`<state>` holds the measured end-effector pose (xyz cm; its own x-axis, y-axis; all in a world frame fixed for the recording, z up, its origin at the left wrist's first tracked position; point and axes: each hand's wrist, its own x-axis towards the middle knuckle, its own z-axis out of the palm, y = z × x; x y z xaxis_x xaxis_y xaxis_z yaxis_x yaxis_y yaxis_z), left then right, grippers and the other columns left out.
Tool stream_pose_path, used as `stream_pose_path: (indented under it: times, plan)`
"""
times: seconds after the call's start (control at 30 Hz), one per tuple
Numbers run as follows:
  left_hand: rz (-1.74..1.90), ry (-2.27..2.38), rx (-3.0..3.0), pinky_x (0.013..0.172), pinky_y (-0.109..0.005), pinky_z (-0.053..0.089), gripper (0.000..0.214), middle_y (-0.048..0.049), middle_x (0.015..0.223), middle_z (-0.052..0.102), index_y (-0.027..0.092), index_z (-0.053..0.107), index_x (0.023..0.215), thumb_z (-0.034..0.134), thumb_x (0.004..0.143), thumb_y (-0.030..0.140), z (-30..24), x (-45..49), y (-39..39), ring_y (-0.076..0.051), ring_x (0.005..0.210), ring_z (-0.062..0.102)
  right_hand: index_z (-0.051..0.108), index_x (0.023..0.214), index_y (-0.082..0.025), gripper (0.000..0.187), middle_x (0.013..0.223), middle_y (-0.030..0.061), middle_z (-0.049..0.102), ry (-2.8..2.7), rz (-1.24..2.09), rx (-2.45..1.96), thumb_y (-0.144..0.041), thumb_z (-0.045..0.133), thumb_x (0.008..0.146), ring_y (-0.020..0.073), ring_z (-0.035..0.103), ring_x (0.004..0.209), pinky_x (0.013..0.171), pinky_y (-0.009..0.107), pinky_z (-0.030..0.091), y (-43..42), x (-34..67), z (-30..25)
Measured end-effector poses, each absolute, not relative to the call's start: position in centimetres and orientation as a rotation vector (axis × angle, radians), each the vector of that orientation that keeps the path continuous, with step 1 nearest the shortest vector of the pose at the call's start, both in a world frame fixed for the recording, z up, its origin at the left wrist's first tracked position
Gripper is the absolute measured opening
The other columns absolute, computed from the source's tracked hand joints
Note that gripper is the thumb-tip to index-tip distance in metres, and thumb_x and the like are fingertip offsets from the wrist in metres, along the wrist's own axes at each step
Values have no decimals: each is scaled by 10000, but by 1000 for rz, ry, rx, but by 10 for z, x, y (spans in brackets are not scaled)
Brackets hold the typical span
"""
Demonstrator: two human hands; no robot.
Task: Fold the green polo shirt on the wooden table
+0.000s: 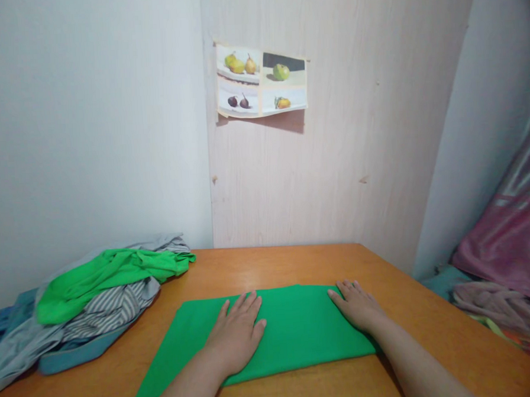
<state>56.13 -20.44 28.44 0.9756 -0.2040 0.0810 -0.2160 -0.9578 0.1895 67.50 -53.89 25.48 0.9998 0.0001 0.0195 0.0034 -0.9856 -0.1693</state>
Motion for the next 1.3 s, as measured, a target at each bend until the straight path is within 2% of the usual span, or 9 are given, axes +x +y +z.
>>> stream_pose_path:
  times: [0.3, 0.47, 0.57, 0.7, 0.9, 1.13, 1.3]
  plan:
    - [105, -338, 2934, 1176, -563, 131, 637, 2, 1600, 175, 255, 296, 1531, 215, 978, 562, 280, 563, -202, -257, 1483, 152, 333, 1516, -197, 799, 1595, 94, 249, 97, -56, -2955, -696, 202, 906, 329, 205, 1458, 1131, 626, 157, -549, 676, 257]
    - [95, -334, 2947, 1176, -550, 141, 644, -6, 1602, 183, 254, 297, 1531, 214, 976, 569, 284, 564, -204, -259, 1482, 154, 320, 1510, -93, 843, 1579, 171, 254, 249, -129, -2957, -669, 155, 917, 347, 186, 1460, 1121, 661, 105, -555, 671, 261]
    - [106, -339, 2946, 1173, -548, 145, 642, -13, 1601, 195, 251, 307, 1527, 213, 976, 567, 285, 564, -204, -258, 1482, 155, 289, 1519, -71, 829, 1588, 171, 226, 250, -228, -2964, -643, 167, 931, 326, 131, 1475, 1148, 616, 57, -546, 661, 268]
    - [103, -345, 2950, 1168, -550, 140, 638, -26, 1598, 210, 253, 310, 1526, 228, 974, 561, 284, 566, -203, -265, 1480, 161, 308, 1513, -71, 819, 1589, 152, 238, -82, -293, -2932, -646, 186, 943, 283, 130, 1480, 1186, 485, 89, -509, 633, 280]
    - [130, -361, 2975, 1165, -551, 149, 653, -26, 1597, 217, 242, 316, 1524, 214, 971, 574, 281, 569, -201, -262, 1482, 155, 322, 1522, -176, 834, 1618, 106, 155, -508, -136, -2798, -726, 149, 919, 262, 66, 1489, 1188, 440, 87, -467, 606, 285]
    - [129, -357, 2969, 1167, -545, 135, 641, -27, 1598, 205, 241, 335, 1516, 236, 970, 562, 281, 569, -202, -259, 1480, 166, 346, 1507, -150, 817, 1603, 108, 229, -284, -200, -2933, -700, 164, 932, 254, 106, 1486, 1189, 443, 74, -523, 623, 273]
    - [127, -357, 2971, 1165, -560, 137, 647, -16, 1599, 195, 231, 324, 1521, 227, 971, 556, 281, 570, -203, -261, 1479, 170, 337, 1511, -188, 788, 1596, 95, 255, -70, -227, -3011, -693, 149, 936, 256, 133, 1481, 1178, 496, 80, -572, 625, 265]
